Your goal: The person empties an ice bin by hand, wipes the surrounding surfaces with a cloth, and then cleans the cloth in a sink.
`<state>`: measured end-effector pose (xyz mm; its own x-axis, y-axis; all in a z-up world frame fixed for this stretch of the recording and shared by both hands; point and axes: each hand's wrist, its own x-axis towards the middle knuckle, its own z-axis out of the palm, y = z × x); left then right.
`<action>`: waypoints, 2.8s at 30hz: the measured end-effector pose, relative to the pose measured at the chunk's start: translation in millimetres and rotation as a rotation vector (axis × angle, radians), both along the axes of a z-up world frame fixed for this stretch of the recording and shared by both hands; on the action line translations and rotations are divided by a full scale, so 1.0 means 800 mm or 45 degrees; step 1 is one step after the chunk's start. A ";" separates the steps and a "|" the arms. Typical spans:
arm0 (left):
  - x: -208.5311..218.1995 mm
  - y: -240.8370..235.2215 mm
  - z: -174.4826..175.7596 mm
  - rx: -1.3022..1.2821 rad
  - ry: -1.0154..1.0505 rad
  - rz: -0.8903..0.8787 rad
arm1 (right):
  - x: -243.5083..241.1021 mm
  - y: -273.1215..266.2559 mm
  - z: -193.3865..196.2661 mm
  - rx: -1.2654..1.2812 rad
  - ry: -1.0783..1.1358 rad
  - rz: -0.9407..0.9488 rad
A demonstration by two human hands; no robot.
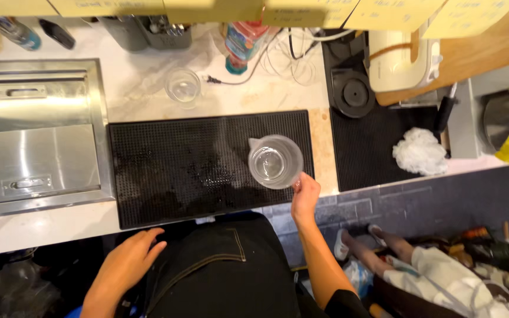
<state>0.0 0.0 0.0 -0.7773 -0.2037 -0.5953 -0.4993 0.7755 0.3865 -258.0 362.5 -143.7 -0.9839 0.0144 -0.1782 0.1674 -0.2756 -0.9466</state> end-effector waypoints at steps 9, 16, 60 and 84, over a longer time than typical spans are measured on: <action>-0.041 -0.085 0.063 0.134 0.377 -0.116 | 0.066 -0.127 0.108 -0.201 -0.140 0.194; -0.003 -0.167 0.070 0.461 1.118 -0.164 | 0.165 -0.294 0.174 -0.354 -0.039 0.517; -0.015 -0.383 -0.088 0.433 0.536 -0.015 | 0.232 -0.347 0.112 -0.140 -0.292 0.546; 0.356 -0.417 -0.039 0.338 1.316 0.975 | 0.325 -0.773 -0.043 0.002 0.150 1.919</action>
<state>284.7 -333.4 -31.4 -0.6360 -0.7636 0.1110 -0.1596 0.2709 0.9493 2.0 -255.9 -177.8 -0.0860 -0.9912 -0.1007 0.2098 0.0808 -0.9744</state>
